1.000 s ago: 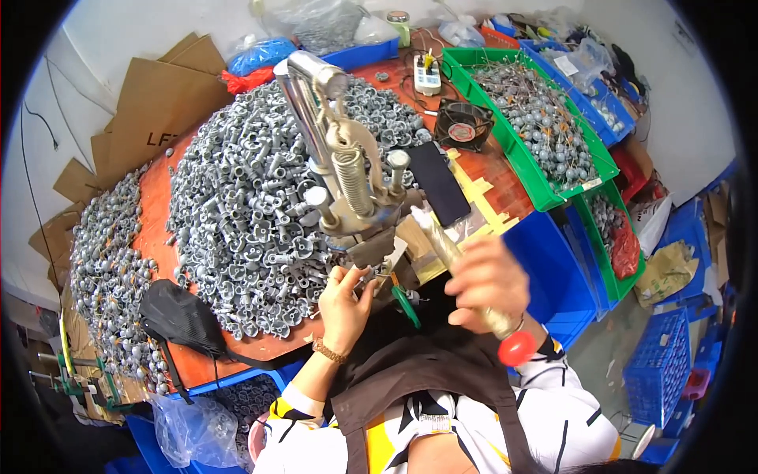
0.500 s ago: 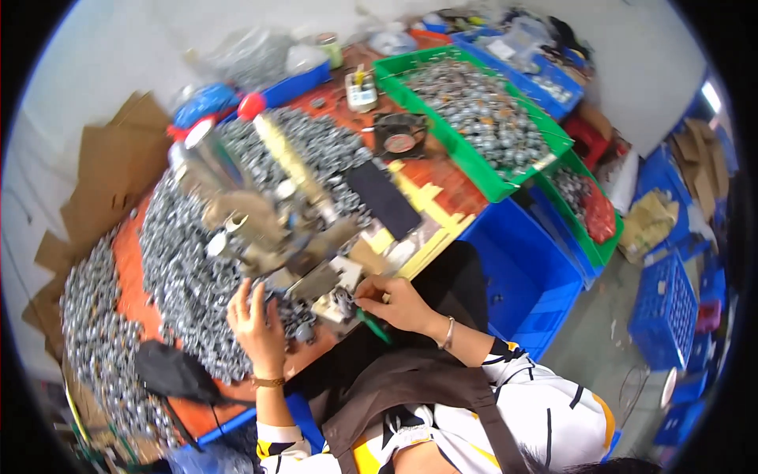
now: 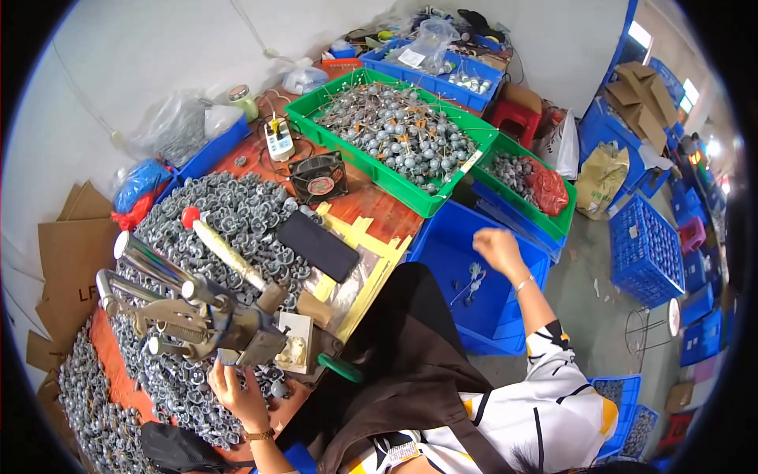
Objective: Using a manual press machine to assemble small metal eyelets onto plastic components.
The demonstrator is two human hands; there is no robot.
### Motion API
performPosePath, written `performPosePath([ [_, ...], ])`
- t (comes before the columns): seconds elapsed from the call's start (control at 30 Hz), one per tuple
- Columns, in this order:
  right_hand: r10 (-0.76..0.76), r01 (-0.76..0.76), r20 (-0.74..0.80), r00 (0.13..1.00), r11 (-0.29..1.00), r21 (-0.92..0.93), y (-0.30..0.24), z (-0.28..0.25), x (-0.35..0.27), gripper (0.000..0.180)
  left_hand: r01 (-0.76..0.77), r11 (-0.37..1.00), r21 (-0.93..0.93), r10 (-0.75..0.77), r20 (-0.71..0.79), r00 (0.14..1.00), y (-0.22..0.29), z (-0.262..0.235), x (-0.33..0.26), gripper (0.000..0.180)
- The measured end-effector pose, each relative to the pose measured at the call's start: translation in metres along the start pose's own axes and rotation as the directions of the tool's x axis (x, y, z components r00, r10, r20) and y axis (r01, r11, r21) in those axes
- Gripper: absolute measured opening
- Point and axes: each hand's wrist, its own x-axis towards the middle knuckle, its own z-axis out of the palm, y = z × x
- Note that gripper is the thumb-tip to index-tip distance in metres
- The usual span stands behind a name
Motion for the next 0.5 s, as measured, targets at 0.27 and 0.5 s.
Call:
performPosePath([
  [0.27, -0.012, 0.096, -0.432, 0.902, 0.980, 0.172, 0.009, -0.004, 0.223, 0.018, 0.393, 0.629, -0.670, -0.365, 0.191, 0.911, 0.041, 0.006, -0.021, 0.024],
  [0.5, 0.284, -0.325, -0.252, 0.925, 0.936, -0.136, 0.061, 0.037, 0.311, 0.022, 0.582, 0.280, -0.763, -0.428, 0.444, 0.787, 0.057, 0.004, -0.032, 0.032],
])
